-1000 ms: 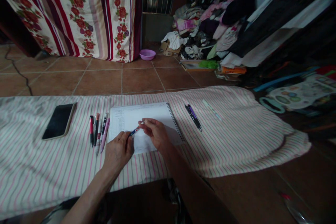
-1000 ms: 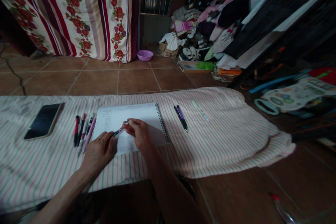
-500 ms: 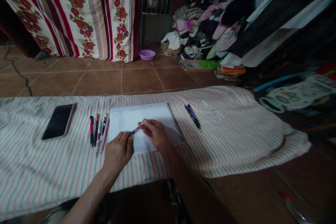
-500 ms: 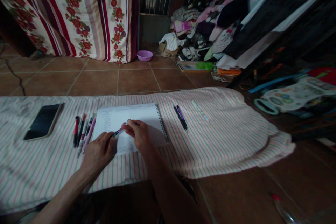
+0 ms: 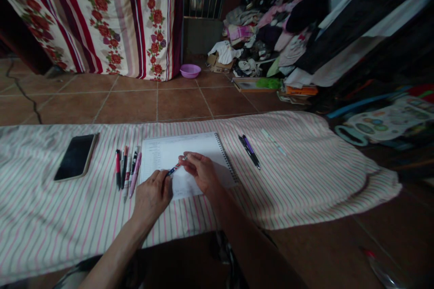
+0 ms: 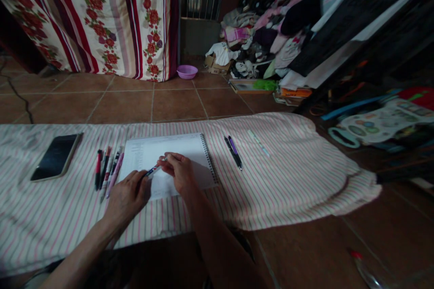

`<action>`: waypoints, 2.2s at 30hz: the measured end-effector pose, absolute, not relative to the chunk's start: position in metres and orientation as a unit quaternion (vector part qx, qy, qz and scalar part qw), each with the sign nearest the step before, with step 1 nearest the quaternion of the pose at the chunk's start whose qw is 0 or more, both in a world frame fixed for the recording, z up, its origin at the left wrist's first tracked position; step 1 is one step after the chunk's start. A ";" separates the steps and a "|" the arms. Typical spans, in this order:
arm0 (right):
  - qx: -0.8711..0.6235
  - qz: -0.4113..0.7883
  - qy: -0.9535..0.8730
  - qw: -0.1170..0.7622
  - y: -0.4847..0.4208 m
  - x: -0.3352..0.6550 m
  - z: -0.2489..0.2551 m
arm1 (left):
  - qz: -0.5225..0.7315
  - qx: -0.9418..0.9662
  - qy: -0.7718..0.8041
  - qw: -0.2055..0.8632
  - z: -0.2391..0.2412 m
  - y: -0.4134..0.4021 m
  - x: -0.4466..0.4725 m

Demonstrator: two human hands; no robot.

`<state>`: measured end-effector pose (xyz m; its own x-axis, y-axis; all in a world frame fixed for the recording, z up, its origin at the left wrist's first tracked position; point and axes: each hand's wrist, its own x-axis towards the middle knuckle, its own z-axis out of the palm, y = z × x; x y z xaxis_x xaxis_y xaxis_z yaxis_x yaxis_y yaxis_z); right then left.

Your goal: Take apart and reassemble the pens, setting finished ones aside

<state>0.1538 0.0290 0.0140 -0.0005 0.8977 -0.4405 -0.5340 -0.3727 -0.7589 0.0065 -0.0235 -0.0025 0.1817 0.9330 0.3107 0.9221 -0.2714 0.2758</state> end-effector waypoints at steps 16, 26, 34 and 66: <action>-0.472 0.677 -0.186 0.534 0.029 0.158 0.012 | 0.198 0.763 0.615 0.039 0.000 -0.022 0.007; -0.487 0.655 -0.231 0.529 0.026 0.163 0.009 | 0.197 0.761 0.617 0.044 0.002 -0.022 0.007; -0.496 0.640 -0.225 0.541 0.026 0.166 0.008 | 0.222 0.761 0.608 0.041 0.003 -0.022 0.005; -0.576 0.500 -0.426 0.486 0.029 0.186 -0.004 | 0.236 0.777 0.584 0.003 -0.001 -0.019 0.002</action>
